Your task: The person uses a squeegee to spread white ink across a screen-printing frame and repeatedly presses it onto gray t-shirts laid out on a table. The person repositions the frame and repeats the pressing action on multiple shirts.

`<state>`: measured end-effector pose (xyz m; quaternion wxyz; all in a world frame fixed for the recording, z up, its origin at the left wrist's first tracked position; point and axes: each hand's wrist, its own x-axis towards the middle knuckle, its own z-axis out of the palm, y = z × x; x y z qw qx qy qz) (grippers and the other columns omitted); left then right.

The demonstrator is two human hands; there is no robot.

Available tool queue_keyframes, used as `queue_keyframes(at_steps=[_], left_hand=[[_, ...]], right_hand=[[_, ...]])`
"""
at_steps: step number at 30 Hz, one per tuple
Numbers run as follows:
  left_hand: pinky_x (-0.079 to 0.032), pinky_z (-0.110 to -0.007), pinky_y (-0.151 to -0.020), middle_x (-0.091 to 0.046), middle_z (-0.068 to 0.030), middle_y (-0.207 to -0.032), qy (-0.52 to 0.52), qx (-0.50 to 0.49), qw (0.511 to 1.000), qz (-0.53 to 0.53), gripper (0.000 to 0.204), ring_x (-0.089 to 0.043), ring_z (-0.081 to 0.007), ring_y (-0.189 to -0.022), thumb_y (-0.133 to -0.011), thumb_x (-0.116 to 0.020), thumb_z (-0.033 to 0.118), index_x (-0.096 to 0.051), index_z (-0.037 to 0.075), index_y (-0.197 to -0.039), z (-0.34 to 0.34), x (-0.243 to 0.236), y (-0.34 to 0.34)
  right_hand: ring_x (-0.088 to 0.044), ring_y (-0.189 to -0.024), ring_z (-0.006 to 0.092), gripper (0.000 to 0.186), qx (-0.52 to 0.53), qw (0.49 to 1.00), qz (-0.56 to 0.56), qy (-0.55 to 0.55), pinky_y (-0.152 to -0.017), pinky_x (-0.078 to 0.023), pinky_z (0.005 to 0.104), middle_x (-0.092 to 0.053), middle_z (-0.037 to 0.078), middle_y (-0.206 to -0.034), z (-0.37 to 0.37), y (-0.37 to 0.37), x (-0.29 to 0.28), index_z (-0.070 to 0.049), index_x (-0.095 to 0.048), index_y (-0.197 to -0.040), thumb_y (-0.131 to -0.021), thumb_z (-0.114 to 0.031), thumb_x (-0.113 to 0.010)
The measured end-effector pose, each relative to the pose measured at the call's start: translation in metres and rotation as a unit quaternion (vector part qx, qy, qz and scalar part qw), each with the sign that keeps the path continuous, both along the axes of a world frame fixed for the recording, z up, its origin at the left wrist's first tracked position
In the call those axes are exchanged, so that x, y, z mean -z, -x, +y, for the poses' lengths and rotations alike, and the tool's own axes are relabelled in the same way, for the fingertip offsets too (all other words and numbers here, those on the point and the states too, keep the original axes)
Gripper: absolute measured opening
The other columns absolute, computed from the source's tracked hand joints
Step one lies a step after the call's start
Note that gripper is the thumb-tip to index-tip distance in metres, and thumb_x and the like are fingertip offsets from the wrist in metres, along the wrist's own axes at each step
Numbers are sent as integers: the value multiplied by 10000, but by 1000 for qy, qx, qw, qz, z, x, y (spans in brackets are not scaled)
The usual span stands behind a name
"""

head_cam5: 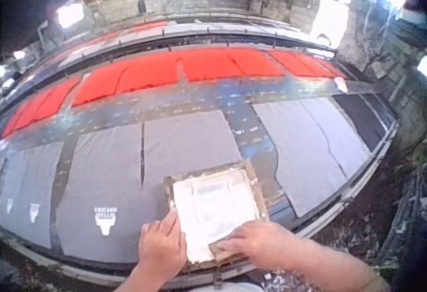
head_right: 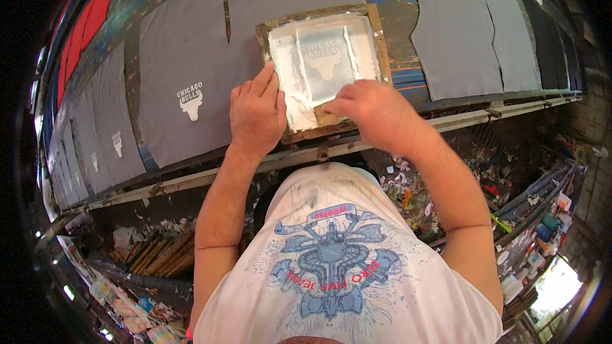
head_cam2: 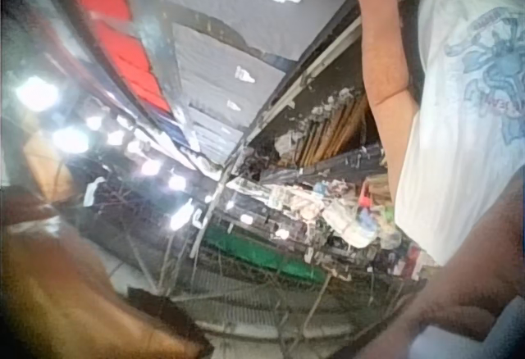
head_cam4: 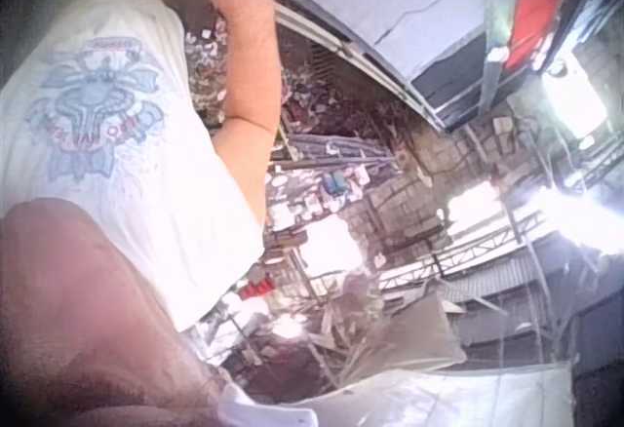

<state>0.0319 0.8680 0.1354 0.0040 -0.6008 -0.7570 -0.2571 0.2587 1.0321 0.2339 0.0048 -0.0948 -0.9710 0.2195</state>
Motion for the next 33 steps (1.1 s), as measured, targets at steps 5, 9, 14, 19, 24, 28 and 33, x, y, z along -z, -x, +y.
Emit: queue_keyframes(at_steps=[5, 9, 14, 19, 24, 28, 33], left_hand=[[-492, -476, -1081, -702, -142, -1561, 10, 3, 1000, 10, 407, -711, -308, -1220, -1019, -750, 153, -761, -24, -1386, 1, -2, 1], [-495, -476, -1081, -704, -142, -1561, 25, -2, 1000, 13, 414, -712, -305, -1231, -1018, -751, 153, -763, -25, -1392, 2, -2, 0], [-493, -476, -1081, -706, -141, -1564, 14, -15, 1000, 18, 403, -713, -310, -1220, -1015, -754, 149, -770, -20, -1381, 2, 0, -3], [-489, -479, -1091, -704, -126, -1574, 2, -22, 1000, 8, 404, -705, -327, -1227, -1011, -751, 132, -770, -18, -1386, 3, 0, -6], [-500, -498, -1122, -668, -147, -1606, -29, -39, 998, -38, 442, -674, -362, -1245, -993, -757, 111, -743, -48, -1405, 1, 9, -12], [-525, -507, -1145, -655, -201, -1603, -119, -70, 980, -140, 467, -661, -394, -1347, -968, -789, 42, -729, -68, -1418, 6, 25, -20], [-570, -474, -1090, -697, -219, -1515, -145, -168, 945, -240, 545, -683, -371, -1362, -900, -851, -2, -748, -5, -1435, 9, 35, -37]], right_hand=[[-764, -1116, 401, 387, 20, 1000, 14, -9, -979, -619, 503, -808, 149, -1161, 59, 46, 8, -96, -831, -1280, -944, 63, -723], [-771, -1092, 404, 346, 69, 990, 89, -81, -952, -624, 488, -814, 144, -1169, 92, 83, 24, -89, -833, -1275, -968, 42, -740], [-777, -1077, 404, 359, 45, 990, 107, -82, -935, -628, 494, -816, 157, -1159, 85, 75, 31, -87, -839, -1266, -953, 52, -732], [-762, -1000, 374, 415, 2, 990, 114, -84, -892, -617, 501, -774, 132, -1026, 45, 40, 29, -138, -843, -1205, -852, 47, -727], [-761, -1010, 344, 353, 12, 993, 104, -62, -912, -613, 485, -768, 95, -1050, 3, 3, 24, -127, -828, -1208, -876, -37, -750], [-747, -1066, 309, 350, 13, 992, 110, -55, -941, -609, 469, -760, 80, -1077, -17, -18, 27, -110, -825, -1229, -884, -117, -768], [-737, -1169, 336, 403, -9, 997, 75, -9, -1055, -580, 493, -776, 112, -1167, -18, -31, 25, -98, -798, -1294, -928, -256, -850]])
